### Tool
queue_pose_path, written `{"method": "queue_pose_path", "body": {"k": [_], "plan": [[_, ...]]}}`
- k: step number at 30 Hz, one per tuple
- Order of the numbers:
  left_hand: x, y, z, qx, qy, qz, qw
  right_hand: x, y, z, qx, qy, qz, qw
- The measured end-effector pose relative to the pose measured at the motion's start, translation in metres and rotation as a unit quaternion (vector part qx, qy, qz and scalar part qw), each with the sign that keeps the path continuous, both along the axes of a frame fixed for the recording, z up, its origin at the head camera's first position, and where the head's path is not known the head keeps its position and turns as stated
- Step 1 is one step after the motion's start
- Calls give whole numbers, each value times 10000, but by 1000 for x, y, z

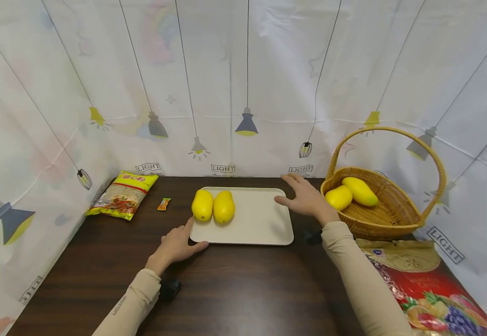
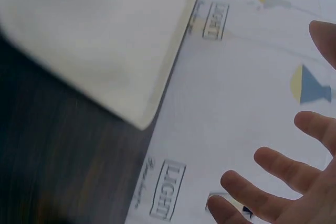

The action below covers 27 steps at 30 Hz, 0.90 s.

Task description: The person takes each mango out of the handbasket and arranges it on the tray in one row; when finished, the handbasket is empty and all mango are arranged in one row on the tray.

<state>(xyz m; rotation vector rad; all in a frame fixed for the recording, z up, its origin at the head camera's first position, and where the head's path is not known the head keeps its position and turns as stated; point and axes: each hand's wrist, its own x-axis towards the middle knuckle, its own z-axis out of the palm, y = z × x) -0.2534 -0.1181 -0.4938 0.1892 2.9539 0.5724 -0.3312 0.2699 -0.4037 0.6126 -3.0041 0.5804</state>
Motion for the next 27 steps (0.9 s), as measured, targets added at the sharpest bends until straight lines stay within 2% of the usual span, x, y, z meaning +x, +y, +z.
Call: {"method": "queue_pose_path", "body": {"k": [5,10,16,22,27], "plan": [[-1,-1,0,-31,-8,-6,10000,5,32,11,78,19,-318,9995],[-2,-1,0,-9,-32,-28,10000,10,60,17,157,-166,-540,9983],[-2,-2,-1,-23,-83,-25,10000,11,86,12,170,-371,-841,9956],[-3,-2,-1,-59,-93,-22,9999,6,109,3,171,-300,-969,9947],[-3,-1,0,-76,-67,-24,9999,5,126,0,194,-408,-1025,9937]]}}
